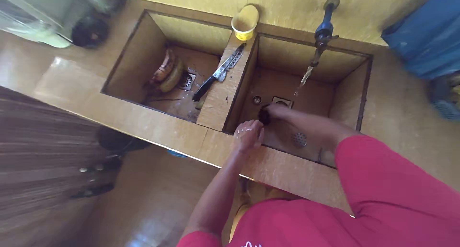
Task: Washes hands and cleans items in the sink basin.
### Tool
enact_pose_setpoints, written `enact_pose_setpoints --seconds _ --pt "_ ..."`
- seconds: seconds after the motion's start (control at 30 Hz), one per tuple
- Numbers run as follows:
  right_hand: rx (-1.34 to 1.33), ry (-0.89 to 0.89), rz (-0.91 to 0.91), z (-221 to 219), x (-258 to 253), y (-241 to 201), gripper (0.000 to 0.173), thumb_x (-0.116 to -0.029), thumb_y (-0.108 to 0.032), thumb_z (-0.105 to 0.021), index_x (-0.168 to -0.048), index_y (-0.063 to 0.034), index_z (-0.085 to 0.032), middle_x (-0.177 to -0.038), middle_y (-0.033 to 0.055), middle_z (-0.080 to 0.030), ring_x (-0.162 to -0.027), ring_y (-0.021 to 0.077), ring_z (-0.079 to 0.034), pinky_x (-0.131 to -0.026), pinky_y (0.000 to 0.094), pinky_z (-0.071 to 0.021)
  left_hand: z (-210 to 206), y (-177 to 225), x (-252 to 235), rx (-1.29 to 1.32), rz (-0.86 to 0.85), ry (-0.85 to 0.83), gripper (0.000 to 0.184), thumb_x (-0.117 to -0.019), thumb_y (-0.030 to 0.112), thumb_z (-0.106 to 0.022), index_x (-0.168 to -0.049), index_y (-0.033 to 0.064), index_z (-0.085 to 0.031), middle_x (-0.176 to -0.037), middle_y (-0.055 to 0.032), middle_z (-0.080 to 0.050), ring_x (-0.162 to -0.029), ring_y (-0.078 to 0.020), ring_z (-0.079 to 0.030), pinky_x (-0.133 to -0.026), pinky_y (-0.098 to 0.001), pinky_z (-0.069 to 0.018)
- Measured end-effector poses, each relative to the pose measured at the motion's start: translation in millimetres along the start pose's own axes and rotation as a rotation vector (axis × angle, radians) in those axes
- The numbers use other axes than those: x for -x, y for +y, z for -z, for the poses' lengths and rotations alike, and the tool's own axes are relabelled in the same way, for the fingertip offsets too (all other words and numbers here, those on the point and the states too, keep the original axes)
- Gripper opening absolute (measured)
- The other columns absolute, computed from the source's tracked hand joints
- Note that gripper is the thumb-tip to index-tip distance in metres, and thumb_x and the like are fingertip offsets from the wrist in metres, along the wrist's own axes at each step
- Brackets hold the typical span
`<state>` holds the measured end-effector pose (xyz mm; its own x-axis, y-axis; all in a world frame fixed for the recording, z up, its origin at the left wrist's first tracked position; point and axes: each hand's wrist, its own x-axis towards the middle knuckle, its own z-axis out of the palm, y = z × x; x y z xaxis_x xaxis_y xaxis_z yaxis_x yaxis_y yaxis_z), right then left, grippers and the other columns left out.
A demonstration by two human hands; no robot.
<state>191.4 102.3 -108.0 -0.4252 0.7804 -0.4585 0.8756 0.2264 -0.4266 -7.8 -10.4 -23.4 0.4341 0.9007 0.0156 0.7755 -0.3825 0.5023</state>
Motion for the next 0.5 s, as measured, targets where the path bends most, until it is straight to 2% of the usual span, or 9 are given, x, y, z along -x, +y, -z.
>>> enact_pose_setpoints --seconds 0.03,0.1,0.17,0.23,0.33,0.4,0.5 --pt "-0.039 -0.065 -0.108 18.0 -0.1 2.0 0.040 -0.0872 -0.019 -0.080 -0.125 -0.0099 -0.071 -0.127 0.0237 -0.067 -0.120 0.0458 -0.062 -0.097 0.0722 -0.0480 0.3 -0.8 0.3 0.008 -0.001 -0.005 0.025 -0.1003 0.023 -0.059 -0.115 0.0072 -0.073 -0.111 -0.0125 -0.073 -0.106 -0.0303 -0.069 -0.094 -0.0507 -0.0546" --pt "-0.110 -0.030 -0.219 45.9 5.1 13.3 0.049 -0.0856 -0.016 -0.080 -0.131 -0.0042 -0.066 -0.129 0.0281 -0.064 -0.123 0.0486 -0.059 -0.099 0.0731 -0.0454 0.7 -1.1 0.9 0.024 -0.011 -0.002 0.025 -0.1002 0.022 -0.060 -0.115 0.0066 -0.072 -0.111 -0.0129 -0.073 -0.106 -0.0302 -0.070 -0.094 -0.0504 -0.0547" --pt "-0.262 0.100 -0.228 73.0 15.8 21.3 0.047 -0.0885 -0.016 -0.077 -0.132 -0.0018 -0.064 -0.128 0.0292 -0.063 -0.122 0.0478 -0.059 -0.100 0.0717 -0.0446 0.0 -0.3 0.3 0.037 -0.013 0.004 0.025 -0.0999 0.021 -0.060 -0.115 0.0057 -0.073 -0.110 -0.0137 -0.073 -0.105 -0.0307 -0.070 -0.093 -0.0507 -0.0546" --pt "-0.451 0.253 -0.238 93.7 21.7 24.3 0.041 -0.0909 -0.019 -0.074 -0.128 -0.0032 -0.066 -0.123 0.0262 -0.066 -0.116 0.0433 -0.063 -0.099 0.0682 -0.0471 -1.0 0.1 0.5 0.034 -0.002 -0.007 0.025 -0.1005 0.023 -0.059 -0.114 0.0067 -0.072 -0.110 -0.0124 -0.073 -0.106 -0.0292 -0.069 -0.094 -0.0496 -0.0540" --pt "-0.707 0.478 -0.306 114.5 10.9 22.0 0.044 -0.0923 -0.022 -0.070 -0.132 -0.0035 -0.062 -0.126 0.0238 -0.065 -0.116 0.0381 -0.064 -0.099 0.0617 -0.0500 4.0 3.9 1.0 0.027 0.025 -0.030 0.025 -0.1013 0.023 -0.058 -0.114 0.0078 -0.073 -0.110 -0.0110 -0.073 -0.107 -0.0279 -0.069 -0.096 -0.0481 -0.0533" --pt "-0.724 0.594 -0.325 120.6 -10.7 23.7 0.048 -0.0934 -0.023 -0.068 -0.137 -0.0039 -0.058 -0.128 0.0232 -0.065 -0.119 0.0376 -0.063 -0.101 0.0608 -0.0495 4.5 4.2 0.2 0.026 0.036 -0.045 0.026 -0.1020 0.024 -0.056 -0.114 0.0074 -0.073 -0.112 -0.0111 -0.073 -0.108 -0.0277 -0.069 -0.097 -0.0474 -0.0528" --pt "-0.597 0.638 -0.304 121.7 -53.7 20.3 0.050 -0.0943 -0.020 -0.070 -0.139 0.0004 -0.057 -0.134 0.0262 -0.062 -0.127 0.0408 -0.059 -0.108 0.0605 -0.0455 4.3 2.9 -0.8 -0.001 0.021 -0.070 0.030 -0.1033 0.027 -0.053 -0.117 0.0082 -0.072 -0.113 -0.0105 -0.073 -0.109 -0.0273 -0.069 -0.098 -0.0466 -0.0528"
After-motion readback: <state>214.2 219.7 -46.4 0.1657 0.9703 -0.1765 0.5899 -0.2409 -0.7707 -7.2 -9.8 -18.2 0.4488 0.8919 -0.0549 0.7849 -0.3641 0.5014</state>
